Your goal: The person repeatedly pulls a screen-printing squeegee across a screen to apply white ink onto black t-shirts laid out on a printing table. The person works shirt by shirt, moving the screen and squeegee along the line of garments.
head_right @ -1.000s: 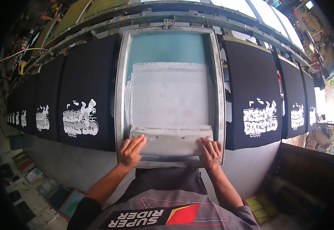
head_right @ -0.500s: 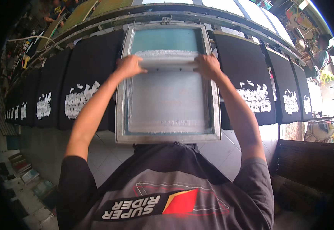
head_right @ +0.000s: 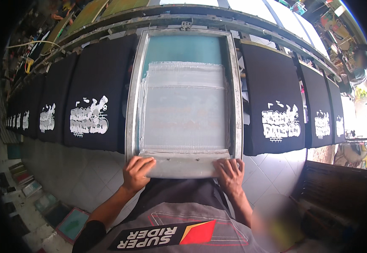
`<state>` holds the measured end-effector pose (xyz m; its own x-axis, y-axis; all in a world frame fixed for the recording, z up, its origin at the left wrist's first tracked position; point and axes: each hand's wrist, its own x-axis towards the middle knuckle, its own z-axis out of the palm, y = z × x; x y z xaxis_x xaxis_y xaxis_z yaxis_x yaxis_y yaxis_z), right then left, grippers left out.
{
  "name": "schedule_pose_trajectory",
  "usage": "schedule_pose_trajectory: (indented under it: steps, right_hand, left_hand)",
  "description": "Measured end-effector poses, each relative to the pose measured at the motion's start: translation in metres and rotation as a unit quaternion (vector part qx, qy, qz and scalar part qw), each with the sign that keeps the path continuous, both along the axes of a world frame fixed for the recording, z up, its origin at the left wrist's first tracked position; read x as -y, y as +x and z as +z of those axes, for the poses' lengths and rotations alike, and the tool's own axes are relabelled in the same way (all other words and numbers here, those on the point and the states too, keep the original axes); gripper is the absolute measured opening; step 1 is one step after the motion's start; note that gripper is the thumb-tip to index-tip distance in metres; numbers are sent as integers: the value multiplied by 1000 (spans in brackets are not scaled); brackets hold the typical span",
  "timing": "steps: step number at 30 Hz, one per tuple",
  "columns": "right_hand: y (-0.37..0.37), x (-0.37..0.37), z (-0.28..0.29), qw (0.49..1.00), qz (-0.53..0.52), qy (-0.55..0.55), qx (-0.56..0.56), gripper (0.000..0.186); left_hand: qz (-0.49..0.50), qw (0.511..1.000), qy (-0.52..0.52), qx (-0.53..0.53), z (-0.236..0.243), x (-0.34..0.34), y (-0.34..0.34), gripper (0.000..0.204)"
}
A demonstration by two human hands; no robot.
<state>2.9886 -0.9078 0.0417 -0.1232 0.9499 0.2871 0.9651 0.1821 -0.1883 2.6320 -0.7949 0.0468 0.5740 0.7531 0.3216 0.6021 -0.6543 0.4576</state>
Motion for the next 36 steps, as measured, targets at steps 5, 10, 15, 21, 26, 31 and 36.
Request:
schedule_pose_trajectory:
  steps: [5, 10, 15, 21, 26, 31, 36]
  right_hand:
    - [-1, -2, -21, 999, -15, 5, -33, 41]
    - [12, -43, -45, 997, -20, 70, -32, 36]
    - [25, -97, -40, 997, -18, 63, -35, 34]
    - [47, -172, -46, 995, -7, 94, -20, 29]
    - [85, -266, -20, 999, 16, 26, 24, 23]
    - [108, -331, 33, 985, 27, -168, 21, 38]
    - [67, -204, 48, 995, 68, -57, 38, 13]
  left_hand:
    - [20, 1000, 15, -4, -16, -5, 6, 43]
    - [17, 997, 78, -20, -35, -44, 18, 37]
    - [10, 996, 82, -17, -43, -95, 33, 39]
    - [16, 993, 111, 21, -59, -160, 51, 44]
    - [1, 998, 57, -22, -27, -249, 73, 34]
    - [3, 984, -77, -161, 24, -315, 83, 56]
    - [-17, 995, -36, -87, 31, -201, 44, 21]
